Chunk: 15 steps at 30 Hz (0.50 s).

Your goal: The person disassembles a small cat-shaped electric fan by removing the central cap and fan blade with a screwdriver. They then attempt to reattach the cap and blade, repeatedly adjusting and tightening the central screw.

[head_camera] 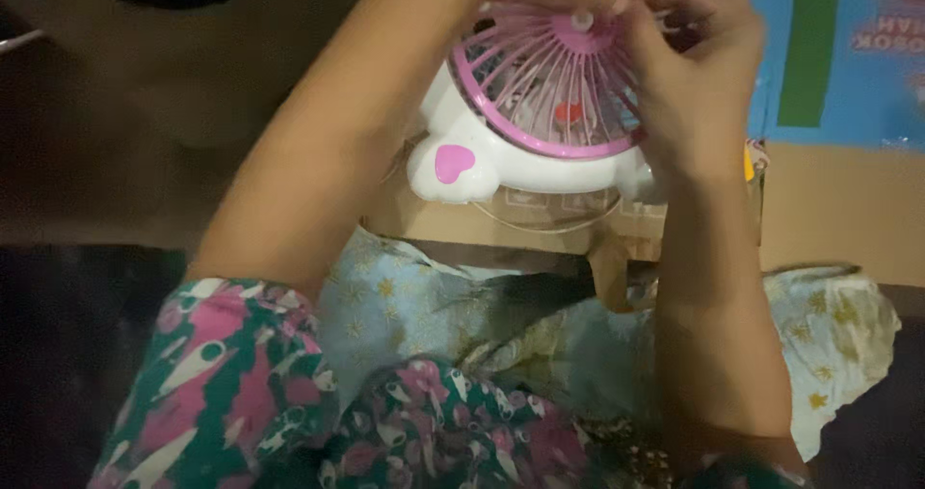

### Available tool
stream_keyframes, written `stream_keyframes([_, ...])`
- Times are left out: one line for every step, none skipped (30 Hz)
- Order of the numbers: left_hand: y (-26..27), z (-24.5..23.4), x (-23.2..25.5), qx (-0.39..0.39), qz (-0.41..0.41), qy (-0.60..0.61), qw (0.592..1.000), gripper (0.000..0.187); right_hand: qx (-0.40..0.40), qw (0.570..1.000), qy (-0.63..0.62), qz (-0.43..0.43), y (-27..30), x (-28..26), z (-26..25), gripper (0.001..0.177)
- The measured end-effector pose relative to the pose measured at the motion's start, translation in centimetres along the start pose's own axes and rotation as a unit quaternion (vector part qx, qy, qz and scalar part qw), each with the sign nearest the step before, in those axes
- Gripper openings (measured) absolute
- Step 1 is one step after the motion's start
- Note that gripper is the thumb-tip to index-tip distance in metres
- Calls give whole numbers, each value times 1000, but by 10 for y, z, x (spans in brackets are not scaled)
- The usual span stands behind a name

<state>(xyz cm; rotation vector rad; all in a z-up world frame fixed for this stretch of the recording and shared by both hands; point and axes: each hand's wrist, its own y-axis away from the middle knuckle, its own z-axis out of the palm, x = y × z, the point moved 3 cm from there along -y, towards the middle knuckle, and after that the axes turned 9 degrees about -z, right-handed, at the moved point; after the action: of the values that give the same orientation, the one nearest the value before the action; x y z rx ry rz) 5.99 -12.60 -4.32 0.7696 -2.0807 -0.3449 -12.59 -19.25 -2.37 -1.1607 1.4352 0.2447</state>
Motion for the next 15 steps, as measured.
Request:
stream_keyframes([-1,0,0,-6,8,10,1000,38,3,1000,17,0,1,-4,-2,6])
stream_keyframes([-1,0,-1,-17,14,17,1000,37,-4,1000,9,-7,0,-6,-1,6])
stream_keyframes([-1,2,-2,-22,26,26,999,37,-13,1000,3,-14,-3,-6,-1,6])
stream_keyframes([-2,4,-1,-26,36,33,998,37,-21,1000,-3,-22,-3,-6,-3,7])
stream_keyframes([-2,6,0,-28,47,38,998,37,-55,996,19,-66,-4,-9,-4,6])
stream_keyframes([-1,9,0,-33,56,43,997,37,-88,989,40,-110,-5,-13,-6,5])
stream_keyframes([1,10,1,-33,65,48,996,36,-123,978,60,-156,-6,-17,-8,6])
stream_keyframes([3,11,2,-33,73,53,995,36,-131,984,18,-118,-8,-17,-10,6])
stream_keyframes([6,11,3,-31,81,55,995,36,-139,987,-25,-81,-11,-17,-11,7])
stream_keyframes([8,10,4,-31,90,60,994,36,-148,986,-67,-43,-13,-17,-13,8])
stream_keyframes([10,9,4,-30,99,65,993,36,-167,983,-47,-51,-17,-19,-15,8])
stream_keyframes([12,7,4,-29,105,71,992,35,-187,980,-27,-58,-21,-22,-17,8])
stream_keyframes([13,7,4,-27,113,75,990,35,-207,976,-7,-67,-23,-24,-18,8])
stream_keyframes([15,6,4,-26,123,80,989,35,-227,970,-48,-73,-23,-26,-19,8])
stream_keyframes([16,6,3,-25,131,84,988,35,-247,962,-90,-77,-25,-29,-22,10])
